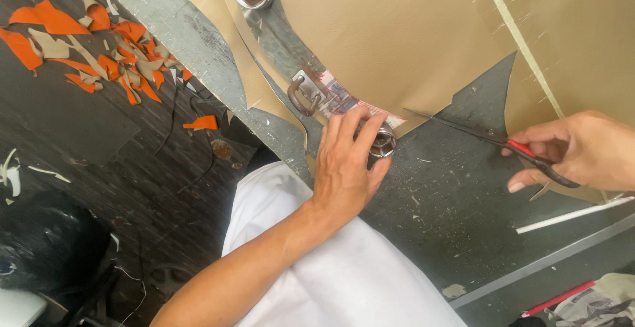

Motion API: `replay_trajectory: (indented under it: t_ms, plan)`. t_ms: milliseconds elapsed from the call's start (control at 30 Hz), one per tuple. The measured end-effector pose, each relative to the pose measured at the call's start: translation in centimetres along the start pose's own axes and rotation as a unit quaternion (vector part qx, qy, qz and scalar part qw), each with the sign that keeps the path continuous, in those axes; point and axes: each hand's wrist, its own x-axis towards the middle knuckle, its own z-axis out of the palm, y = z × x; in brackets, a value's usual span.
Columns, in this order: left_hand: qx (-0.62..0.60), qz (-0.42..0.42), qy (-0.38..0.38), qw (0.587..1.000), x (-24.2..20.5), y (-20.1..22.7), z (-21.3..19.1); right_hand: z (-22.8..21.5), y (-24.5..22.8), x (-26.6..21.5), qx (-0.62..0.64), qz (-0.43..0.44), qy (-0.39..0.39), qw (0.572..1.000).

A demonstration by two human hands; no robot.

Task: The person uses scissors to cut a white paper template, then traces and cuts a matching shape from a brown sheet. They fold the cut piece, place it aside, and later cut a curved strip from a larger sheet, using metal weights to hold the material in place.

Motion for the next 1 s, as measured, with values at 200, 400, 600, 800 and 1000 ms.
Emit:
replay_trajectory:
  t_ms: [200, 400, 600, 800, 1000]
  plan:
    - [-0.007, 0.008, -0.002, 1.000, -0.4, -0.1, -0.2, 0.4, -0.5, -0.6, 0.022, 0.002, 0.001, 1.000]
    - [-0.008, 0.006, -0.005, 1.000, -0.7, -0.2, -0.2, 0.4, -2.6, -1.3, -0.101, 0.009, 0.014, 0.995]
    - [-0.012, 0.007, -0.003, 1.000, -0.8, -0.4, -0.3, 0.9, -3.0, -1.8, 0.031, -0.039, 0.022, 0.999]
    - [-0.017, 0.028, 0.000, 0.999, -1.0, -0.7, -0.6, 1.6, -2.7, -1.3, 0.067, -0.086, 0.032, 0.994]
    - [-0.022, 0.028, 0.002, 0.999, -1.1, -0.8, -0.8, 2.2, -2.9, -1.0, 0.120, -0.170, 0.049, 0.977]
